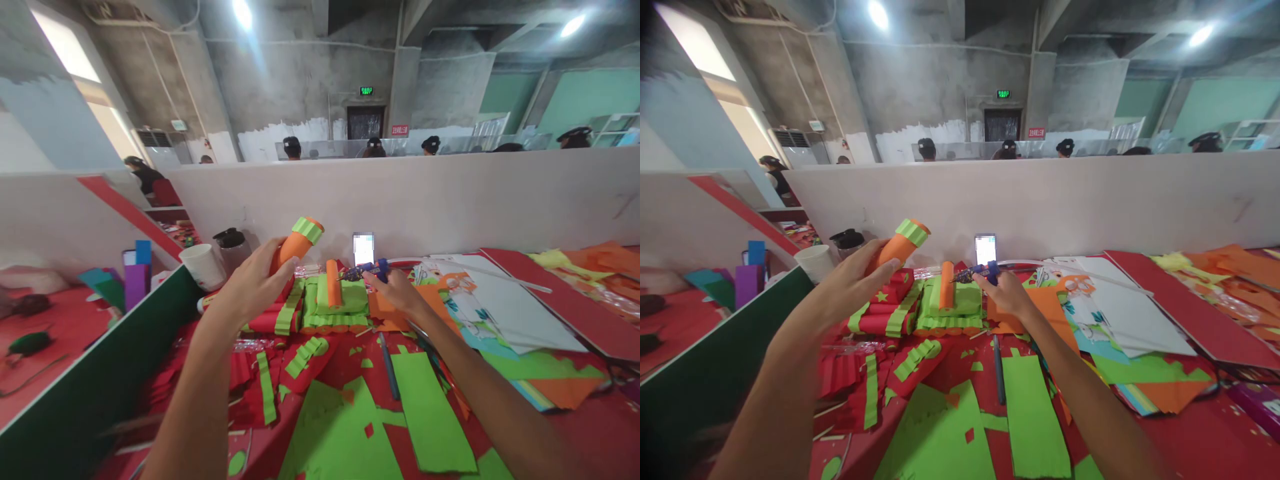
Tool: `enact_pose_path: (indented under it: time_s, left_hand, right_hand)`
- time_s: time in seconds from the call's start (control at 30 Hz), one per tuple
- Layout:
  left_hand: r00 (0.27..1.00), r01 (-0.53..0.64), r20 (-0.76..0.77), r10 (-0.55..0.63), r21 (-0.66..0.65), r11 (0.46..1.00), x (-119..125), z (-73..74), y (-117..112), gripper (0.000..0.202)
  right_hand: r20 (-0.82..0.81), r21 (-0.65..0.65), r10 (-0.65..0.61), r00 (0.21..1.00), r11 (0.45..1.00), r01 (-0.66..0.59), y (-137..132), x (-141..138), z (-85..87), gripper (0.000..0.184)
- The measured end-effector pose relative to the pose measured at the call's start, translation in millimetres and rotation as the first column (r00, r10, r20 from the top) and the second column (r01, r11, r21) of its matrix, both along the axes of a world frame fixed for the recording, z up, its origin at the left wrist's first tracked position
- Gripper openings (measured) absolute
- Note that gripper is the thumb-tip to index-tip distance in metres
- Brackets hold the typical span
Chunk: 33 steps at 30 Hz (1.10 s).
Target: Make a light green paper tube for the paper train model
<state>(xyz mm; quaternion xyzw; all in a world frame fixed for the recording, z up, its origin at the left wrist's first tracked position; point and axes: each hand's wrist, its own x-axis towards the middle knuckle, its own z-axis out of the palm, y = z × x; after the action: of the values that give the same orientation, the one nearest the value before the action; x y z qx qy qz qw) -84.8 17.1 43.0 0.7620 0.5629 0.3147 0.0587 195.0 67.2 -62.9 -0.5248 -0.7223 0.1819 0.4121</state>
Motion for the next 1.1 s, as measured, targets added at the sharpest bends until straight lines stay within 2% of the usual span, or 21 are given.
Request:
enact_pose_path:
  time_s: [0.3,0.53,0.77,1.1]
  left_hand:
    - [0.998,-0.006,0.062,0.001,0.072,0.997,-3,-15.4,18,0.056]
    - [0.985,-0.070,0.162,0.061,0.052,0.996,-5,-20.8,25,0.041]
    - [0.982,-0.065,0.181,0.051,0.073,0.995,0,-21.5,24,0.037]
    - [0.986,-0.039,0.166,0.024,0.086,0.996,2,-27.1,29,0.036]
  right_hand:
    - [0.005,0.009,-0.038,0.999,0.999,0.038,5,-1,-2.6,0.049]
    - [0.006,-0.018,0.016,1.000,1.000,-0.016,1,1,1.3,0.047]
    - [-0.016,-0.021,-0.030,0.999,0.999,0.030,7,-2,-0.1,0.049]
    - [-0.165,-0.160,0.090,0.982,0.980,-0.116,4,17,4.0,0.049]
